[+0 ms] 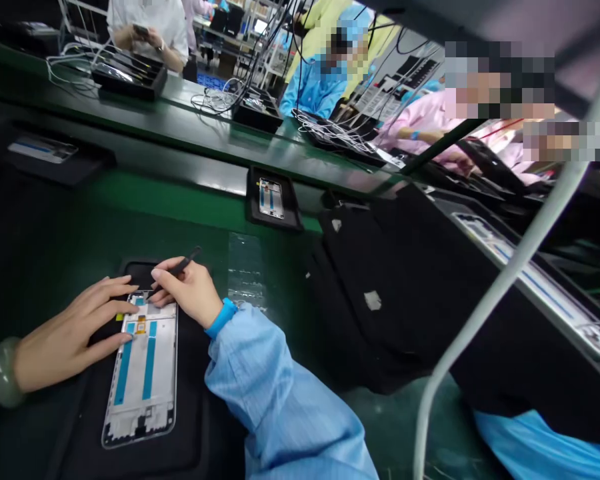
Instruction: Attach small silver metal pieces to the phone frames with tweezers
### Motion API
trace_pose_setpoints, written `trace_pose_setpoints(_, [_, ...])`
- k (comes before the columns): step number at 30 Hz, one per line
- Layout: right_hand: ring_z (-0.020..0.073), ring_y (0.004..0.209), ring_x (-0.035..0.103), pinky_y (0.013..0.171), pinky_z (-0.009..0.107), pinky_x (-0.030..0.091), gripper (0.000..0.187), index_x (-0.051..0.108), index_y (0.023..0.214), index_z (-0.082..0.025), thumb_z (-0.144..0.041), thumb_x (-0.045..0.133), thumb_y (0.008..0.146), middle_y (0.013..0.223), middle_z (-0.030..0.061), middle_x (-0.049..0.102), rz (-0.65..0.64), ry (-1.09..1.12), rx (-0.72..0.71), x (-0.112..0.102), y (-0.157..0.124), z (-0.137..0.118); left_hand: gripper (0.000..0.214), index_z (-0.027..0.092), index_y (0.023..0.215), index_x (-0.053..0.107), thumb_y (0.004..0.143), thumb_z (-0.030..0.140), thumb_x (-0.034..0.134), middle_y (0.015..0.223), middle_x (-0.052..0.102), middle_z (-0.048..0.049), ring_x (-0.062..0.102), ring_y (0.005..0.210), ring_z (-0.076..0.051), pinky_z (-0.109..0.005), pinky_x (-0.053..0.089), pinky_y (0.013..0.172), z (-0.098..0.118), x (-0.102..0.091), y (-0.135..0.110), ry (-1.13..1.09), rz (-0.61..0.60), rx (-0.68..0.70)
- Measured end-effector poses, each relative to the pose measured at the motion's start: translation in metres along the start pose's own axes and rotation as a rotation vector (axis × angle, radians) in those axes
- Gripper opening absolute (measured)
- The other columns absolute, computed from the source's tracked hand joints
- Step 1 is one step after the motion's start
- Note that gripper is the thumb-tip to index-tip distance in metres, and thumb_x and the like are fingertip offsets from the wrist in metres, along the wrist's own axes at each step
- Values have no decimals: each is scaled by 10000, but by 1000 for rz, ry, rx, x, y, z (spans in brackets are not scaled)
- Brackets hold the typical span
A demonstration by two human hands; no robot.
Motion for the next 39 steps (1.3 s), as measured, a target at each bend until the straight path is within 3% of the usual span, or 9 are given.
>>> trace_pose_setpoints(32, [102,486,641,478,193,551,364,575,830,-150,-438,726,668,581,-32,615,-2,-123,-26,4,-2,-1,327,256,1151,540,878,427,487,1331,475,-74,329,1342,-270,-529,318,1087,3,-2,1,10,3,2])
trace_pose_setpoints(39, [123,517,652,530,235,565,330,594,862,-166,-450,685,721,565,-32,612,-10,-257,-106,6,-5,-6,400,260,1254,501,877,392,486,1318,490,-80,393,1297,-267,-529,280,1106,5,-3,3,74,9,39])
Point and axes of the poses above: each hand's wrist, its own y-axis towards the middle knuckle, its own x-axis out of the palm, z = x × y, the point moved 9 cm from there along y, towards the middle knuckle
